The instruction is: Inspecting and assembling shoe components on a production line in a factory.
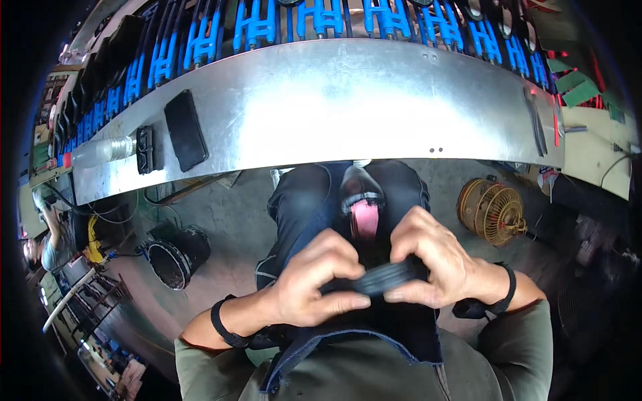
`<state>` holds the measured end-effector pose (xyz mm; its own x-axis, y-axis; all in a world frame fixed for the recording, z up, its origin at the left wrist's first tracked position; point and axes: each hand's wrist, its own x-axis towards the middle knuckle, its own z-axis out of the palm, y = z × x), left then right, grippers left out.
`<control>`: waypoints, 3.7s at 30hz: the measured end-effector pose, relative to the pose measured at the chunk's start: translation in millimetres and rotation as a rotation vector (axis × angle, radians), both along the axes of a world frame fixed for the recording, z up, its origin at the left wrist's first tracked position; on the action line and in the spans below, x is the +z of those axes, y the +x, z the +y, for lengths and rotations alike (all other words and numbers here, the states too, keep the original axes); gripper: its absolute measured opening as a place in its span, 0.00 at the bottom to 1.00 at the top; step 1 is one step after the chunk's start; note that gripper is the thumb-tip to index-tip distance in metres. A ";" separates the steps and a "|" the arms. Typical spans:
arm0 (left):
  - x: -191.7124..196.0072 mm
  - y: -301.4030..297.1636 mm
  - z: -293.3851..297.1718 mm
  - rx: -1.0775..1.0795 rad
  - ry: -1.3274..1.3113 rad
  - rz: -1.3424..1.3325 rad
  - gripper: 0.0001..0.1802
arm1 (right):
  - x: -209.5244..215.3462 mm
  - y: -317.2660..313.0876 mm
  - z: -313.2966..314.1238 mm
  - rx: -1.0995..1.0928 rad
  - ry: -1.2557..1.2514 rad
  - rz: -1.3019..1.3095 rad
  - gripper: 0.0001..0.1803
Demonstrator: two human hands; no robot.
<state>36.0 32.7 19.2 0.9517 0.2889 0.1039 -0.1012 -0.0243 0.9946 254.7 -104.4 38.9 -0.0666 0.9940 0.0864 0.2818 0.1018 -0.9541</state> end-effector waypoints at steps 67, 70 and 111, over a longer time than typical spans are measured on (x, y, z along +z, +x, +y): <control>-59.7 38.7 -3.3 0.321 -0.206 0.109 0.44 | -104.4 -40.1 23.7 -0.469 0.027 0.877 0.50; -59.6 40.4 2.2 0.331 -0.252 0.117 0.45 | -106.3 -33.5 28.8 -0.441 0.017 0.854 0.49; -18.0 -15.4 -51.8 0.605 -0.382 0.036 0.40 | -73.4 -67.2 15.0 -0.359 -0.023 1.044 0.46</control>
<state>20.6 -19.1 1.2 0.6141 0.7770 -0.1386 -0.1470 0.2851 0.9472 187.6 -89.4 -34.5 0.3215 0.9430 -0.0864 -0.6536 0.1549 -0.7408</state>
